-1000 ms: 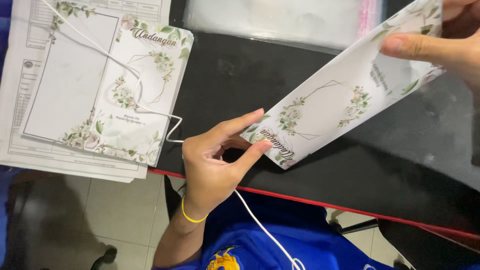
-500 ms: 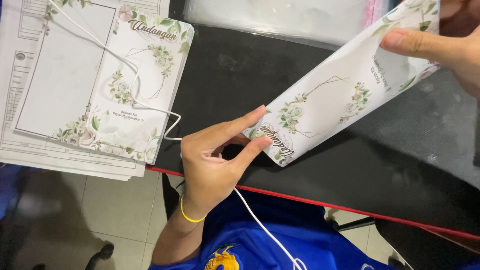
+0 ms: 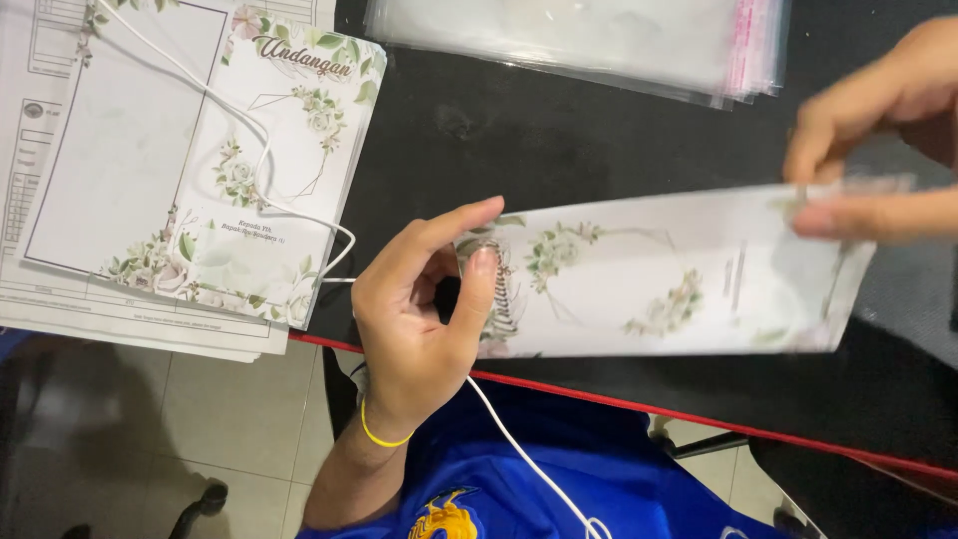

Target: The person folds paper invitations by hand and slides them into plastic sleeves on a workspace.

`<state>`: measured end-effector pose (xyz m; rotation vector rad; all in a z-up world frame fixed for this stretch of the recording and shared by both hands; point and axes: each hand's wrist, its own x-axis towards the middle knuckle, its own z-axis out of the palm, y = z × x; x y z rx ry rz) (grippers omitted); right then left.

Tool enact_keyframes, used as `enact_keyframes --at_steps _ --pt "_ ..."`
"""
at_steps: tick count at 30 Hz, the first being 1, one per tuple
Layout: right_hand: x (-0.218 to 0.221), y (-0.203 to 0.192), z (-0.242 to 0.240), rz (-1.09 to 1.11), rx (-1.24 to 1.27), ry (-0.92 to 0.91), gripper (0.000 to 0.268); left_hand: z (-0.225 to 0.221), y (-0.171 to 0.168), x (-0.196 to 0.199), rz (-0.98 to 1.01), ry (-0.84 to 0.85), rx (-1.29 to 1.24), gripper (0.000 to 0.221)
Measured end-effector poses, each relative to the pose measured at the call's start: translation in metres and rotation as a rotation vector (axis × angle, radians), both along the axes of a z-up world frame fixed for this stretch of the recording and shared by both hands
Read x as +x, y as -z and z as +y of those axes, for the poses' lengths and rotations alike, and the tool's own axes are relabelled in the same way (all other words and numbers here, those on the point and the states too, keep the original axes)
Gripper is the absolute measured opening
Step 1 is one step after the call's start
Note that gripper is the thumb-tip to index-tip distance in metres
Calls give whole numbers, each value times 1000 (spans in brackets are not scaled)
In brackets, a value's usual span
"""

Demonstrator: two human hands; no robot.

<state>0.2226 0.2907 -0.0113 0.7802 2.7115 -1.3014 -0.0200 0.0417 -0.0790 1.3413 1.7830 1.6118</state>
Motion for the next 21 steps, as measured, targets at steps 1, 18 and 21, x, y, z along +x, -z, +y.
enact_keyframes --at_steps 1,18,21 --pt "-4 1 3 -1 0 1 14 1 -3 -1 -1 1 0 23" --pt "-36 37 -40 248 -435 173 7 5 -4 0 -462 183 -106 85" --pt "-59 37 -62 177 -521 131 13 9 -3 1 -351 56 -226 59"
